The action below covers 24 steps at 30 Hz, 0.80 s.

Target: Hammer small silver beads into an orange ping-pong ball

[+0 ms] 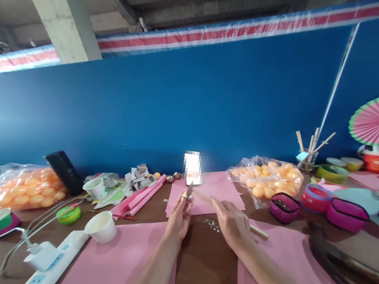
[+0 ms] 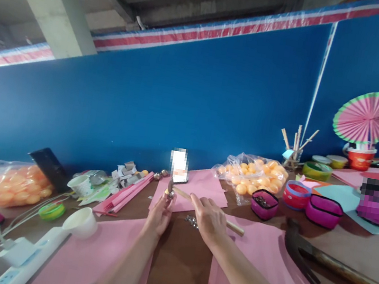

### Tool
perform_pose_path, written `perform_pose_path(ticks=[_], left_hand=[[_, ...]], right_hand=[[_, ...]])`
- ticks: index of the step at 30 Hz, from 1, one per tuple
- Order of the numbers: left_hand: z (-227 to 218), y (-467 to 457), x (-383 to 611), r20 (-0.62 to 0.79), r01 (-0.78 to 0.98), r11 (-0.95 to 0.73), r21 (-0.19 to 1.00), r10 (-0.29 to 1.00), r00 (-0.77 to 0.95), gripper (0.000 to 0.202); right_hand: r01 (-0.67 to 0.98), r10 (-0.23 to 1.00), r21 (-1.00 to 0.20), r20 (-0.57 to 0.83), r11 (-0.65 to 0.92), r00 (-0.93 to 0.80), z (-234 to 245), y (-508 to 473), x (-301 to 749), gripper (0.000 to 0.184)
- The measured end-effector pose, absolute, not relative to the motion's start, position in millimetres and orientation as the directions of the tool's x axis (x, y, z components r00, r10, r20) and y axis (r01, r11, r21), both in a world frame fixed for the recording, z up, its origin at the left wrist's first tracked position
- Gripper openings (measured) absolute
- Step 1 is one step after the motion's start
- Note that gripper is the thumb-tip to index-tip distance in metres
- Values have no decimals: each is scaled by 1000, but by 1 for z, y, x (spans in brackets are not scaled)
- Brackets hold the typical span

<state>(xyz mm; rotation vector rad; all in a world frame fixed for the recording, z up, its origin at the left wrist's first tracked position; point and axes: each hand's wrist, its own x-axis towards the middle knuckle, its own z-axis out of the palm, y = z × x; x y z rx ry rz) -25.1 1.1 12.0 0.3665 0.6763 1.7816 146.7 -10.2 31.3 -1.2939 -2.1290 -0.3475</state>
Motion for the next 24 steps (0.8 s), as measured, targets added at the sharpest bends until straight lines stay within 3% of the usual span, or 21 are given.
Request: perform_pose_path(ticks=[24], left_hand=[[5, 5, -26, -91, -761, -219, 610, 935, -342, 11]], right_hand=[[851, 664, -110, 679, 514, -313, 35, -12, 148, 31]])
